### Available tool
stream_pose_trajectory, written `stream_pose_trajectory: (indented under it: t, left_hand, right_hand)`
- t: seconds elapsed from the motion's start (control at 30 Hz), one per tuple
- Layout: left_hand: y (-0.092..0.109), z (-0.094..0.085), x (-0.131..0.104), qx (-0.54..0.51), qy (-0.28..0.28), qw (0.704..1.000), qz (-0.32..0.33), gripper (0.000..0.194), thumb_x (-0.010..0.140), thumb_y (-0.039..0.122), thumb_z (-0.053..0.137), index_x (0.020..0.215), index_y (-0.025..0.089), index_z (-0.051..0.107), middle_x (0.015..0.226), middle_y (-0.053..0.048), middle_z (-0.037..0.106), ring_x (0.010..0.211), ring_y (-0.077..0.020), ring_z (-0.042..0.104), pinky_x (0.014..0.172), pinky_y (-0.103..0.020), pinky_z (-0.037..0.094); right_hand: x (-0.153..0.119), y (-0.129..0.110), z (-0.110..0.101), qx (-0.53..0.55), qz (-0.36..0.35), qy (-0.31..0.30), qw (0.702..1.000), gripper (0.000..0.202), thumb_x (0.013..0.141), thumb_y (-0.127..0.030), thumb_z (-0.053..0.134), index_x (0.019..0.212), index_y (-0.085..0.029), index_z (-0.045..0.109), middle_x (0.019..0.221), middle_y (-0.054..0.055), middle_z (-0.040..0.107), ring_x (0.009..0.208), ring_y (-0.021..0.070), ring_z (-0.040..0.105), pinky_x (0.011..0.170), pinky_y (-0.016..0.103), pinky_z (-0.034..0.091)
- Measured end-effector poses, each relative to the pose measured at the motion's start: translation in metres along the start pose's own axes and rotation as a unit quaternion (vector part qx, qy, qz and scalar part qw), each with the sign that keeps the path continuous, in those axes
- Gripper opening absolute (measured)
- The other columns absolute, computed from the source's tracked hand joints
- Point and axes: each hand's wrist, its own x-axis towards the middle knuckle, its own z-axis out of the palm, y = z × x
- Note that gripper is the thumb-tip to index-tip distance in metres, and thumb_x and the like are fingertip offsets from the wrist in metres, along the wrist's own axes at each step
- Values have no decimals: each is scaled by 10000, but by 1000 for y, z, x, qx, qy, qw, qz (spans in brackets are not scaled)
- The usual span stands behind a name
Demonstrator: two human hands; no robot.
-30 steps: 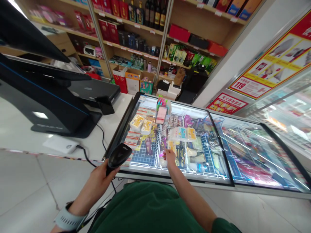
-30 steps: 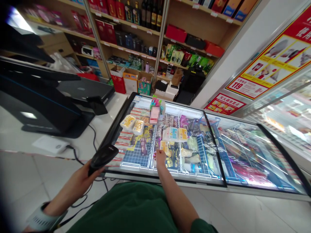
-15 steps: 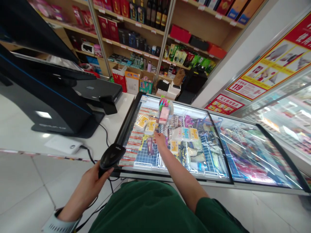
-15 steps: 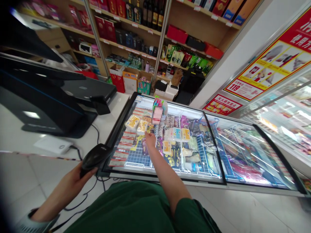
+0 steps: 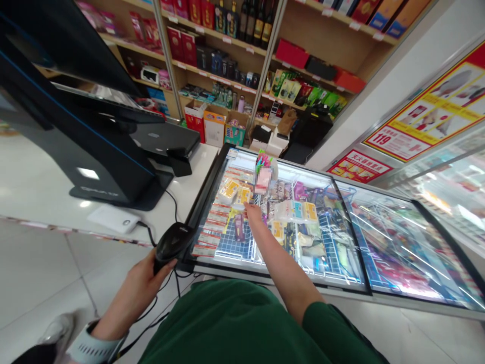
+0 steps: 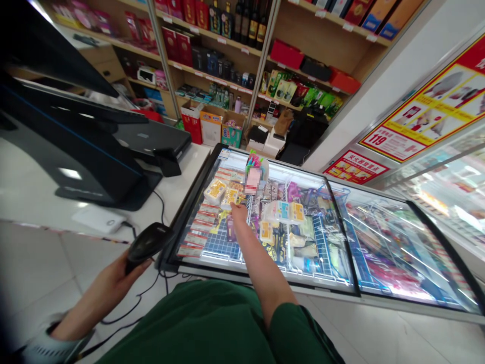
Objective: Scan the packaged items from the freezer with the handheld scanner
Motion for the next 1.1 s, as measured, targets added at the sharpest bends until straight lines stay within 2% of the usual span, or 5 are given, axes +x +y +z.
stream_pose_trajectory:
  t: [0.17,0.33,0.6,0.87,1.1]
  left_hand:
    - [15,1,-5,-14,-10,1000,11,507,804,592,475,1070,171,568,941,-110,741,879,-288,701,735,-336,529]
    - [28,6,-8,-15,-14,1000,16,450,808,577,482,1017,187,563,881,-91,732,829,-280,694,707,-335,518]
    - [41,32,-2,-5,-55,997,59,446,833,553,480,1084,190,547,932,-93,725,894,-279,679,762,-345,506]
    - [80,58,3,35,-102,983,147,324,853,493,483,971,208,581,873,-67,710,856,-273,664,747,-352,493]
    - [106,75,6,32,-136,972,189,350,875,459,493,1095,196,562,977,-78,711,939,-270,653,822,-359,474]
  right_hand:
    - [0,-4,-6,33,32,7,999,263,756,-277,721,632,-194,504,477,-46,517,427,97,503,426,208,388]
    - [-7,-2,-27,46,25,10,999,216,785,-252,657,640,-195,507,488,-40,534,441,98,516,449,207,407]
    - [-31,9,-78,0,-53,35,998,145,741,-308,649,764,-167,622,653,-5,655,553,124,613,502,207,427]
    - [-56,21,-117,-36,-134,25,990,201,739,-360,644,836,-185,636,753,-1,672,640,147,630,620,254,495]
    - [-70,35,-142,-78,-182,16,980,193,787,-366,604,857,-187,623,773,7,671,701,161,631,672,279,506]
